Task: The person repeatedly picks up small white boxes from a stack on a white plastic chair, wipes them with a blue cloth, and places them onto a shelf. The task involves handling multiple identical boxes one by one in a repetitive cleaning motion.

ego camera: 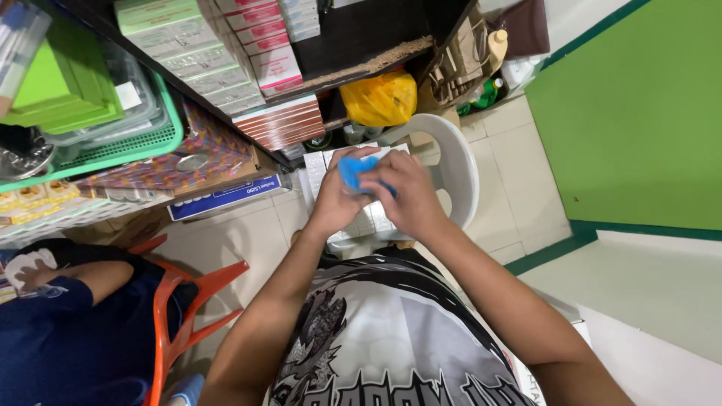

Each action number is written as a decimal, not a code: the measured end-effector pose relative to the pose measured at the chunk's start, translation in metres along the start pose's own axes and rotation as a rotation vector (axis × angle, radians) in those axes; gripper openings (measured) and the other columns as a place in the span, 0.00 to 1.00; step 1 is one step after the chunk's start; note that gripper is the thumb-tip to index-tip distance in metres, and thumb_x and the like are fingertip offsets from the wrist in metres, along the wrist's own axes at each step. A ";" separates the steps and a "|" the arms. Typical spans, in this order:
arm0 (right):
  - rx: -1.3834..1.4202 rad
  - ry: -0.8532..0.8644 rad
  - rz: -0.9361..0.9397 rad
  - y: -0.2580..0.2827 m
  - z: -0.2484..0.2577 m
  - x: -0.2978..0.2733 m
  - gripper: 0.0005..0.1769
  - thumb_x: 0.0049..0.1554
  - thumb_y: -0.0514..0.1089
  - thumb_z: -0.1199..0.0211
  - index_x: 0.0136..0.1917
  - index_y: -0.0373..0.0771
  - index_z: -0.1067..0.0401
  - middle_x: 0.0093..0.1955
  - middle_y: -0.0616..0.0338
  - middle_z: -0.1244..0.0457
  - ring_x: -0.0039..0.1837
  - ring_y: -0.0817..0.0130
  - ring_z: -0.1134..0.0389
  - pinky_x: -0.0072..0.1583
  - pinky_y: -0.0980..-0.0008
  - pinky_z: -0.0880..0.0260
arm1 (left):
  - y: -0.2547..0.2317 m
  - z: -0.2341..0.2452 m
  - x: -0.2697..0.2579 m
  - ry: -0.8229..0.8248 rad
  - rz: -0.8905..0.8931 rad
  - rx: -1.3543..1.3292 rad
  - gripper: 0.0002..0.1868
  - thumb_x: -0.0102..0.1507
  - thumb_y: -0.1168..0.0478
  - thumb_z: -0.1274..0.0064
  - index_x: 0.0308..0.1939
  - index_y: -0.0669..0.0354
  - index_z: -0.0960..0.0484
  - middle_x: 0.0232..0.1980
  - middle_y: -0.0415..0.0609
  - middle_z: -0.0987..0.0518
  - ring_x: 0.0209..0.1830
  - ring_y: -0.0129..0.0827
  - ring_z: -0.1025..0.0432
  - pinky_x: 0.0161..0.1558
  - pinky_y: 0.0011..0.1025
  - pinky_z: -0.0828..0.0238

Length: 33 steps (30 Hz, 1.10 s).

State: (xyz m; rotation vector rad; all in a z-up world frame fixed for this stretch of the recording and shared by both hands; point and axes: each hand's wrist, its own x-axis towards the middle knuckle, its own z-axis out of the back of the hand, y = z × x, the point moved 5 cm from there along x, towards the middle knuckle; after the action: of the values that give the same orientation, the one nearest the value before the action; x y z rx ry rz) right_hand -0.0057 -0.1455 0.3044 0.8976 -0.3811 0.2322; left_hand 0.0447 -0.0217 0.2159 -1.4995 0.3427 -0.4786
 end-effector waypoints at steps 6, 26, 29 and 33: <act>0.050 -0.158 -0.150 -0.072 0.034 -0.012 0.03 0.64 0.39 0.34 0.51 0.38 0.22 0.45 0.49 0.34 0.51 0.48 0.33 0.58 0.56 0.35 | 0.027 0.000 -0.017 0.018 0.427 -0.581 0.45 0.61 0.60 0.36 0.76 0.54 0.46 0.66 0.59 0.36 0.57 0.53 0.28 0.48 0.42 0.18; 0.193 0.020 -0.148 0.042 0.023 0.007 0.45 0.48 0.40 0.21 0.75 0.35 0.38 0.72 0.38 0.40 0.74 0.41 0.39 0.74 0.45 0.43 | -0.001 0.014 -0.003 -0.104 0.606 -1.076 0.39 0.63 0.29 0.57 0.65 0.54 0.29 0.59 0.53 0.22 0.53 0.47 0.23 0.45 0.51 0.18; 0.156 -0.074 0.001 0.065 0.029 0.019 0.42 0.46 0.41 0.20 0.71 0.34 0.31 0.68 0.40 0.37 0.70 0.43 0.34 0.72 0.48 0.37 | -0.032 0.032 0.009 -0.049 0.453 -1.051 0.41 0.64 0.28 0.59 0.68 0.54 0.29 0.62 0.52 0.23 0.58 0.45 0.25 0.52 0.52 0.22; 0.103 -0.195 0.205 0.096 0.039 0.053 0.46 0.43 0.43 0.17 0.71 0.29 0.32 0.66 0.35 0.38 0.68 0.41 0.33 0.71 0.48 0.36 | -0.115 0.068 0.024 0.023 0.112 -0.940 0.43 0.68 0.29 0.68 0.75 0.55 0.38 0.71 0.52 0.31 0.69 0.46 0.34 0.67 0.53 0.32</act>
State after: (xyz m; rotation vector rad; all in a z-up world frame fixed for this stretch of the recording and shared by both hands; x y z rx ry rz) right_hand -0.0002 -0.1162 0.4172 0.9865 -0.6482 0.3566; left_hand 0.0890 0.0238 0.3355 -2.3631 0.7285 -0.2402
